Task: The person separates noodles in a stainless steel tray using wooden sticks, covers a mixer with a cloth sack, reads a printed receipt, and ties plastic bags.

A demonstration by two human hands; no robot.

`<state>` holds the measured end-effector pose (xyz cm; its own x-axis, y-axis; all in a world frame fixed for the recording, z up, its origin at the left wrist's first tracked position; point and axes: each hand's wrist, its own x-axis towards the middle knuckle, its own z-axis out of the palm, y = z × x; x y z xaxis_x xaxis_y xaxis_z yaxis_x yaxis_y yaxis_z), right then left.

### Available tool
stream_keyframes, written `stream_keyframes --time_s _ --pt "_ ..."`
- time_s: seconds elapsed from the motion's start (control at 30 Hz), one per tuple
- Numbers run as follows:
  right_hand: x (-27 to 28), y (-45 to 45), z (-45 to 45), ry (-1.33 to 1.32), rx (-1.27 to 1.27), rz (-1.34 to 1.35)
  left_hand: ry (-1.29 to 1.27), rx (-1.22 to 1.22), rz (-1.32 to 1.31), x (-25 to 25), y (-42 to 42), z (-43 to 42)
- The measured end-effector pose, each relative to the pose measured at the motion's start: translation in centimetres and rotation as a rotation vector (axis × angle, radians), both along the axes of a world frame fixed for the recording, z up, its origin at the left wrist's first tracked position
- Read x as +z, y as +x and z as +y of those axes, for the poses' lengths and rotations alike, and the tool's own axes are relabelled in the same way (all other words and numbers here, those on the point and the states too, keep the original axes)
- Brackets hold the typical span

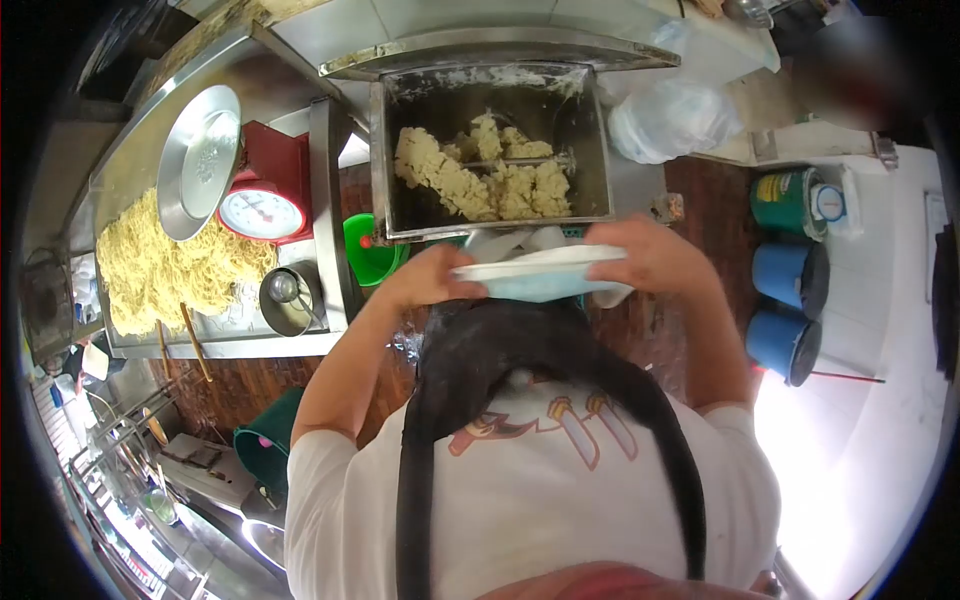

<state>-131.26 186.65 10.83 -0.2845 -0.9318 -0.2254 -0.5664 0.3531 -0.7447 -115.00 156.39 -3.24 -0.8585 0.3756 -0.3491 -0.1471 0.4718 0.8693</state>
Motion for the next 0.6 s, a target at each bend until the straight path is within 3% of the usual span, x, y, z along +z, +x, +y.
stream_keyframes --time_s 0.1,0.17,0.27,0.3,0.4,0.43,0.47,0.6 --pt "-1.1 -1.8 4.8 0.185 -0.127 -0.110 -0.343 -0.059 0.063 -6.7 4.9 -6.3" --pt "-0.6 -3.3 7.3 0.352 -0.163 -0.158 -0.478 -0.035 0.033 -7.7 7.5 -9.1" --pt "-1.4 -4.9 9.2 0.502 -0.371 -0.132 -0.493 0.154 0.146 -8.2 8.6 -13.2" --pt "-2.3 -5.7 9.6 0.534 -0.462 -0.103 -0.521 0.321 0.174 -7.7 7.9 -13.7" --pt "-8.6 -8.9 9.2 0.152 -0.610 0.600 -0.489 0.693 0.290 -5.9 3.4 -16.1" --pt "-10.2 -9.9 7.6 0.078 -0.617 0.879 -0.663 0.636 0.378 -6.0 1.7 -17.3" --pt "-10.9 -10.4 5.7 0.162 -0.666 0.889 -0.835 0.577 0.471 -6.2 -0.2 -18.4" --pt "-16.9 -13.5 1.3 0.290 -0.987 0.659 -0.957 0.567 0.276 -9.8 -5.4 -21.1"
